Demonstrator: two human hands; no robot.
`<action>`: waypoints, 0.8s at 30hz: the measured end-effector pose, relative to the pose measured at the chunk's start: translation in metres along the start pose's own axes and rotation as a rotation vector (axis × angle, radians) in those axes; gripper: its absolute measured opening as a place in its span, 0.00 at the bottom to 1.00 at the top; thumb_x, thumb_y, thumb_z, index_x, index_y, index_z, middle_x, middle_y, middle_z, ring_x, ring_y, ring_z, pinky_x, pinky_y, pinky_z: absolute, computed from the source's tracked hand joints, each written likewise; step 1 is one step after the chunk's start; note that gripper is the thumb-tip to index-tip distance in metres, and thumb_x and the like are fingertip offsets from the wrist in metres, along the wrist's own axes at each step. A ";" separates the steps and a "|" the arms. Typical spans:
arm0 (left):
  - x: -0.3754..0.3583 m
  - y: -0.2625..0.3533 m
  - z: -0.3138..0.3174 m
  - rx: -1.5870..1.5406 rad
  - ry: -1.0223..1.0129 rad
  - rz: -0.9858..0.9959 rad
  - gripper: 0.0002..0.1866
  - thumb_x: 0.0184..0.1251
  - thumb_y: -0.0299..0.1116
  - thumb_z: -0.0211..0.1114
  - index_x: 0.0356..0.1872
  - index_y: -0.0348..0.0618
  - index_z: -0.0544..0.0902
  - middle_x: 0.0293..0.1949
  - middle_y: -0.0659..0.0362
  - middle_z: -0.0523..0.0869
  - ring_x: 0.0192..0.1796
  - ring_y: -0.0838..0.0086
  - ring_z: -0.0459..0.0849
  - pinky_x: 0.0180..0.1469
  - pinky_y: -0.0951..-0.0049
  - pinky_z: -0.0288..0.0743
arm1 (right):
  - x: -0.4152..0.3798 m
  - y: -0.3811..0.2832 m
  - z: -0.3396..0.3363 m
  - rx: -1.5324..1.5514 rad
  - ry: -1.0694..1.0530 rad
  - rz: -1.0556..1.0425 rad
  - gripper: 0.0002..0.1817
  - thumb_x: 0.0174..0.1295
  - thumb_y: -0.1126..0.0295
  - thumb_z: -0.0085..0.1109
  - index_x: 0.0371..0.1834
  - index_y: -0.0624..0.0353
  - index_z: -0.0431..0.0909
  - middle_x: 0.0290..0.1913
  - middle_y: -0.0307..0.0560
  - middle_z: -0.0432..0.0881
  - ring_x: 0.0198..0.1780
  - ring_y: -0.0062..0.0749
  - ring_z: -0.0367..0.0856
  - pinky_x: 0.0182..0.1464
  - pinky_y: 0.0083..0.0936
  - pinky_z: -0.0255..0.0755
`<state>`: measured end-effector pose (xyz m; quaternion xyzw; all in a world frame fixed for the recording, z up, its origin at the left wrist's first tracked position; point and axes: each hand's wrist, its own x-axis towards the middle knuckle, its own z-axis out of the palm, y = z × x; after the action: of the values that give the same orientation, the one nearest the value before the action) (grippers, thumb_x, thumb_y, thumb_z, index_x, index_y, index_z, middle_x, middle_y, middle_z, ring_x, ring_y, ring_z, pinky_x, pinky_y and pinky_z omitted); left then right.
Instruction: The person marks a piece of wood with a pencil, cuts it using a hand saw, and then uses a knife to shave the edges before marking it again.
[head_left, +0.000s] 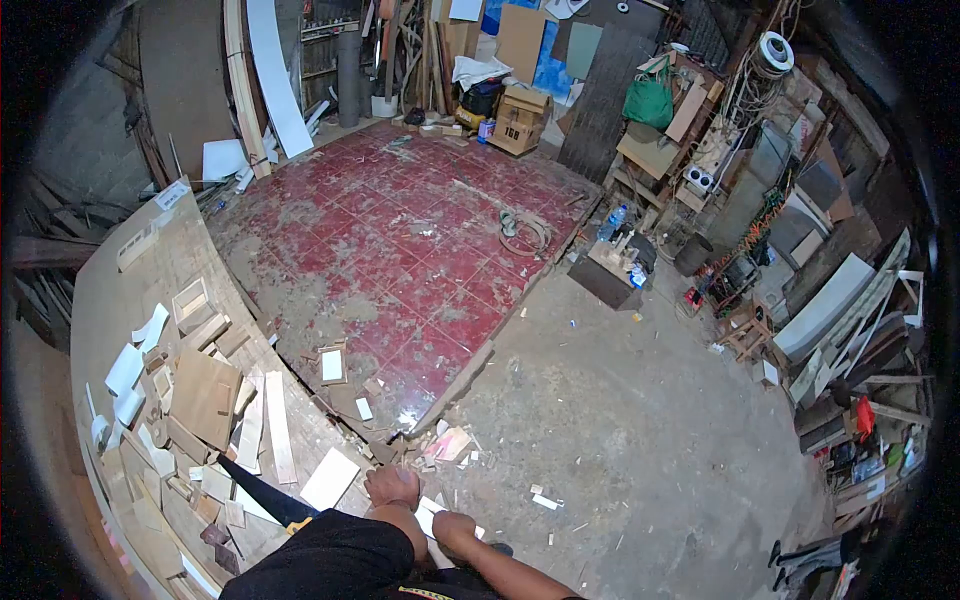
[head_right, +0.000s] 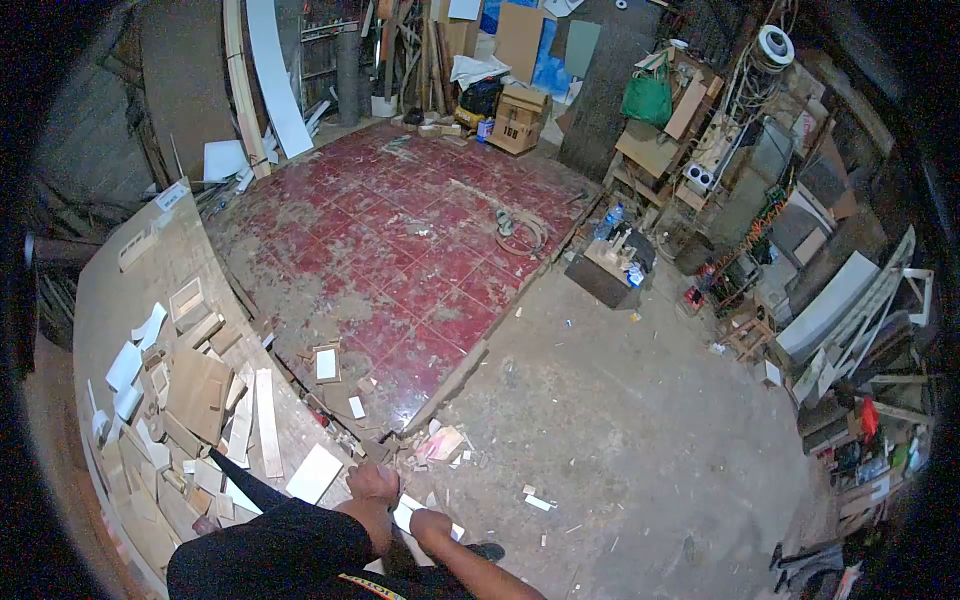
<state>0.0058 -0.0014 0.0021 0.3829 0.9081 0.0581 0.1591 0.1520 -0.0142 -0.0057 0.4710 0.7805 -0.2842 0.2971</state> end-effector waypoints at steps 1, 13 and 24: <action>0.002 -0.003 0.005 0.008 -0.019 -0.002 0.28 0.59 0.56 0.59 0.47 0.41 0.85 0.50 0.49 0.85 0.58 0.56 0.77 0.63 0.56 0.66 | 0.001 0.000 -0.001 0.041 0.034 -0.015 0.16 0.64 0.65 0.52 0.45 0.56 0.88 0.48 0.50 0.89 0.48 0.42 0.89 0.40 0.42 0.82; 0.004 0.005 -0.007 0.000 -0.070 -0.059 0.27 0.59 0.55 0.59 0.46 0.41 0.85 0.50 0.50 0.85 0.59 0.56 0.77 0.64 0.56 0.66 | -0.019 -0.006 -0.013 -0.026 -0.038 -0.015 0.15 0.64 0.67 0.53 0.46 0.57 0.88 0.49 0.52 0.88 0.47 0.45 0.89 0.39 0.42 0.82; 0.004 -0.002 0.010 -0.014 0.020 -0.016 0.28 0.55 0.56 0.62 0.45 0.41 0.85 0.50 0.48 0.85 0.59 0.54 0.75 0.64 0.54 0.63 | -0.038 0.006 -0.022 -0.020 -0.100 0.033 0.14 0.64 0.68 0.55 0.48 0.55 0.88 0.49 0.47 0.88 0.48 0.42 0.89 0.41 0.42 0.82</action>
<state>0.0055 -0.0002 -0.0089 0.3737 0.9124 0.0671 0.1531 0.1676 -0.0172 0.0361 0.4661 0.7594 -0.2946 0.3453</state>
